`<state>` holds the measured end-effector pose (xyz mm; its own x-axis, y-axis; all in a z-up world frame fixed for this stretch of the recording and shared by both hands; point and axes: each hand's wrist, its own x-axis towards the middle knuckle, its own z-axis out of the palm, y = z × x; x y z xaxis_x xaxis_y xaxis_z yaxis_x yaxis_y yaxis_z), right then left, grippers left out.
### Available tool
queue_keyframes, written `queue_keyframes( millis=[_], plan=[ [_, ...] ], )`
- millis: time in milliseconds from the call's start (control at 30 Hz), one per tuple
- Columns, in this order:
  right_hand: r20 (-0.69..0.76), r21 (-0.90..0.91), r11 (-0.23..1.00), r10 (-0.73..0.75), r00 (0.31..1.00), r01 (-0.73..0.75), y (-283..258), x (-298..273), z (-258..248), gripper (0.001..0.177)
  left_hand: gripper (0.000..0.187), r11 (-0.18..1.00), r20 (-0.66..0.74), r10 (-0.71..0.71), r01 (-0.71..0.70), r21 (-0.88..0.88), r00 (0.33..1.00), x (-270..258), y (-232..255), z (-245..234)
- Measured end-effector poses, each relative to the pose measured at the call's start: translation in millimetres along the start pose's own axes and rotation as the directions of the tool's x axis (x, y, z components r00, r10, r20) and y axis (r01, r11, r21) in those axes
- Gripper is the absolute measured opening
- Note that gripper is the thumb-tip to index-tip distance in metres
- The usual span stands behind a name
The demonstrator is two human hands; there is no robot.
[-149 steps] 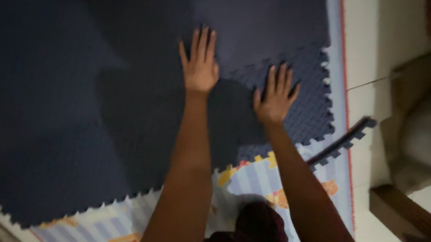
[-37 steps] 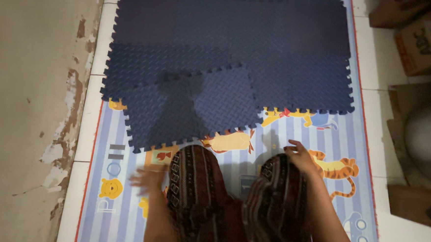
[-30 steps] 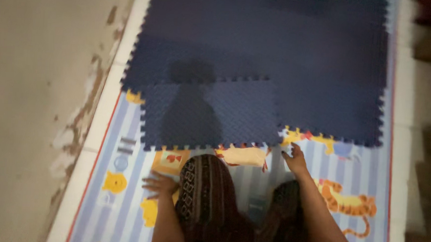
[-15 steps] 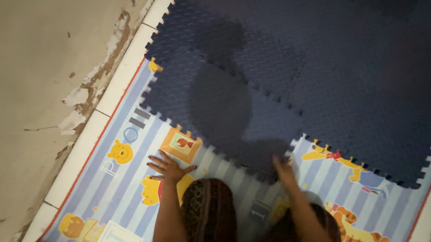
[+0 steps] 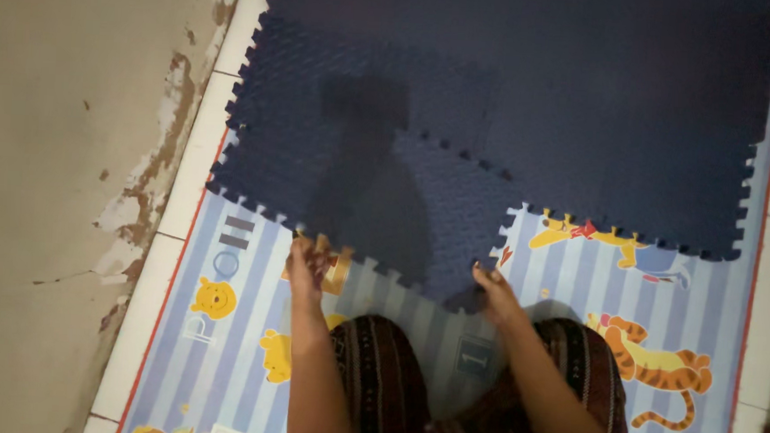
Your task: The person assembles dark blue interlocking foam floor mats on a colorful Winnie the Pooh play mat. They pick up individual tiles, align the puzzle edges, and press them together to form a larger continuous mat area.
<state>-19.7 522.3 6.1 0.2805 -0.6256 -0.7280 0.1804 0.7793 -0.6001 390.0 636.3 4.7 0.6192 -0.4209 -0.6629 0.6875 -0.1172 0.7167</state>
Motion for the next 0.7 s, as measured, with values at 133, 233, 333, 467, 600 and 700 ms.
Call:
queue_keyframes(
  millis=[133,233,333,467,600,700],
  plan=[
    [-0.072,-0.408,0.904,0.105,0.992,-0.125,-8.7,-27.6,35.3,0.057,0.045,0.941,0.027,0.150,-0.134,-0.310,0.988,-39.0,36.9,-21.4],
    [0.092,-0.253,0.957,0.170,0.981,-0.142,3.1,-46.1,65.4,0.072,0.030,0.970,-0.069,0.132,-0.143,-0.198,0.989,-63.3,41.2,-56.9],
    [0.037,-0.616,0.764,-0.217,0.976,0.193,12.2,-56.9,90.9,0.087,0.029,0.976,-0.077,0.125,-0.137,-0.171,0.989,-73.9,33.9,-80.1],
    [0.001,-0.657,0.716,-0.313,0.950,0.236,22.4,-77.8,97.2,0.084,0.033,0.958,-0.003,0.048,-0.047,-0.282,0.999,-76.6,27.1,-95.2],
    [-0.118,-0.664,0.729,-0.324,0.939,0.168,32.2,-57.1,95.6,0.084,0.039,0.962,0.096,0.074,-0.046,-0.268,0.993,-42.5,35.0,-93.4],
    [-0.134,-0.624,0.755,-0.357,0.924,0.202,55.8,-23.2,86.7,0.082,0.047,0.996,-0.014,0.009,-0.010,-0.092,1.000,1.7,27.3,-86.3]
  ],
)
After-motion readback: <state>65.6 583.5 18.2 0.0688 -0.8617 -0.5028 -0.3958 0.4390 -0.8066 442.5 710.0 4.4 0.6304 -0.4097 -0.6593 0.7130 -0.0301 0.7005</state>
